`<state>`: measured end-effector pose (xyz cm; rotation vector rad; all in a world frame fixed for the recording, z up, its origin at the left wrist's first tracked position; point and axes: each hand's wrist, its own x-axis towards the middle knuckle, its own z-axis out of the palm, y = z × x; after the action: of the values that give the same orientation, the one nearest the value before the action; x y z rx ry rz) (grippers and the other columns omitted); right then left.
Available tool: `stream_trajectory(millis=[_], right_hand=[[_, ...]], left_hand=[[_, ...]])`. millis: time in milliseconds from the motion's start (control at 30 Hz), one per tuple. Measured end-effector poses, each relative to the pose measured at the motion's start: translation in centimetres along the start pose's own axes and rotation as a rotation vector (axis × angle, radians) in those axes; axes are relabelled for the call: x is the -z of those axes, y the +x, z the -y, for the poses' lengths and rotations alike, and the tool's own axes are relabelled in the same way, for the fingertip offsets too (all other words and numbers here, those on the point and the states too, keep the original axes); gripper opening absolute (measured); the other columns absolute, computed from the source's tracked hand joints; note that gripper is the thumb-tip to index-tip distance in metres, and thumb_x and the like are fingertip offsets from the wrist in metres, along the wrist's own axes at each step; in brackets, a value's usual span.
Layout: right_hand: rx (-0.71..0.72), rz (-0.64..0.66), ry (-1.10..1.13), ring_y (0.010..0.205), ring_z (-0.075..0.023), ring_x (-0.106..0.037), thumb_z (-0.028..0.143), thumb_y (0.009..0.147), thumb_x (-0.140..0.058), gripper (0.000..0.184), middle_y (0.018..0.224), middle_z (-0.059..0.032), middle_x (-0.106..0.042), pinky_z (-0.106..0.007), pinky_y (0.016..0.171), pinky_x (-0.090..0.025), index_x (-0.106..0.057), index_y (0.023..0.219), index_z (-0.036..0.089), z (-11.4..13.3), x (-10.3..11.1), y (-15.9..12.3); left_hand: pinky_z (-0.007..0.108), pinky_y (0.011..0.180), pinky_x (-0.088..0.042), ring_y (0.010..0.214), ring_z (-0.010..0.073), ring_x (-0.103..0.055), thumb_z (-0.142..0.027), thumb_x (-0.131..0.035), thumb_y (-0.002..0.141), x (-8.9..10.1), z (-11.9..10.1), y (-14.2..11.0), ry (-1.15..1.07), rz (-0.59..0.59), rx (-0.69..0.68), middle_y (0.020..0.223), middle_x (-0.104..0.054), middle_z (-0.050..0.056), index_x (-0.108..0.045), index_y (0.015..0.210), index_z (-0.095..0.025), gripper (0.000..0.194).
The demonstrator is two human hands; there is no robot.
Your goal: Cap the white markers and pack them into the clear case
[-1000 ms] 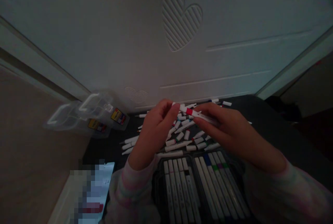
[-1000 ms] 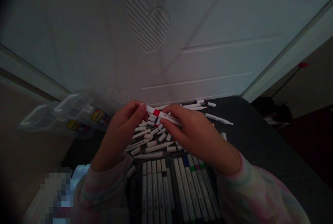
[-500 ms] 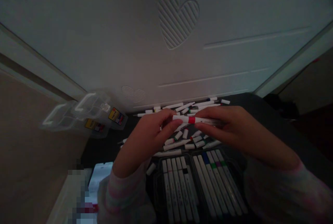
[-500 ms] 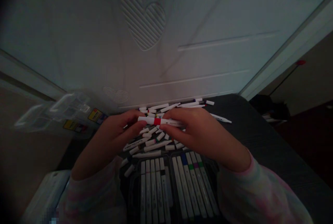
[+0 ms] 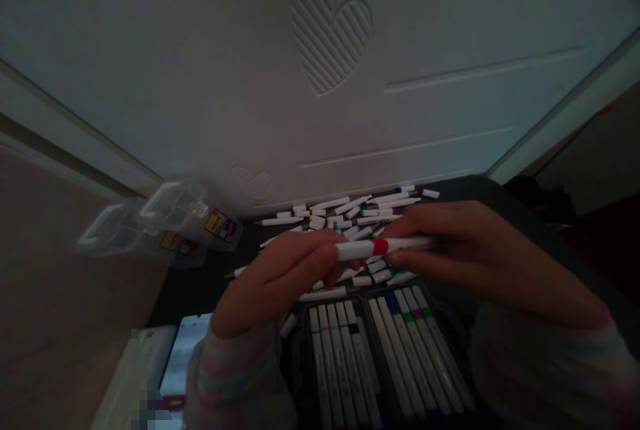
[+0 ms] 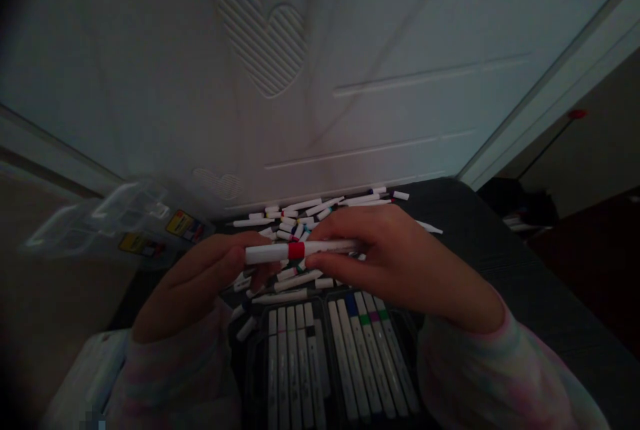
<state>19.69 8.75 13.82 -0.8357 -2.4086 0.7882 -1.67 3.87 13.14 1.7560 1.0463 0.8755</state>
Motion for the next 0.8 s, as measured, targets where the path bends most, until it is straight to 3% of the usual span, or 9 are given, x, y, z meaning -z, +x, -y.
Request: stream_trajectory(millis=[133,267,400,800], right_hand=[[-0.004,-0.013,-0.002,0.058,-0.0091,-0.056,0.03,0.077,-0.055,0.015,0.069,0.0,-0.064,-0.019,0.052,-0.039,-0.064,0.08,0.018,0.1,0.2,-0.3],[-0.014,0.005,0.003,0.048,-0.0062,-0.05,0.029,0.078,-0.055,0.015,0.057,0.0029,-0.058,-0.017,0.045,-0.034,-0.063,0.075,0.018,0.5,0.3,-0.5],[-0.02,0.023,0.033,0.045,-0.005,-0.047,0.028,0.079,-0.053,0.014,0.054,0.0041,-0.055,-0.016,0.042,-0.032,-0.062,0.073,0.018,0.8,0.3,-0.6],[0.011,0.087,0.055,0.045,-0.0065,-0.049,0.029,0.08,-0.053,0.015,0.055,0.0026,-0.057,-0.017,0.042,-0.033,-0.063,0.077,0.018,0.9,0.3,-0.6]], left_hand=[[0.027,0.05,-0.024,0.05,0.012,-0.034,-0.048,-0.041,0.081,-0.6,1.3,0.3,-0.143,-0.026,0.027,0.053,-0.038,-0.001,-0.048,0.055,-0.018,0.041],[0.027,0.049,-0.024,0.049,0.0118,-0.034,-0.052,-0.046,0.077,-1.2,2.2,0.4,-0.255,-0.063,0.037,0.052,-0.04,0.0,-0.052,0.056,-0.017,0.041],[0.027,0.049,-0.027,0.048,0.0118,-0.036,-0.051,-0.049,0.076,-1.4,2.6,0.5,-0.371,-0.014,0.037,0.052,-0.042,0.0,-0.055,0.059,-0.017,0.039],[0.032,0.049,-0.034,0.047,0.0158,-0.045,-0.058,-0.051,0.068,-1.1,3.0,0.7,-0.338,0.018,0.032,0.049,-0.05,0.004,-0.054,0.048,-0.018,0.045]])
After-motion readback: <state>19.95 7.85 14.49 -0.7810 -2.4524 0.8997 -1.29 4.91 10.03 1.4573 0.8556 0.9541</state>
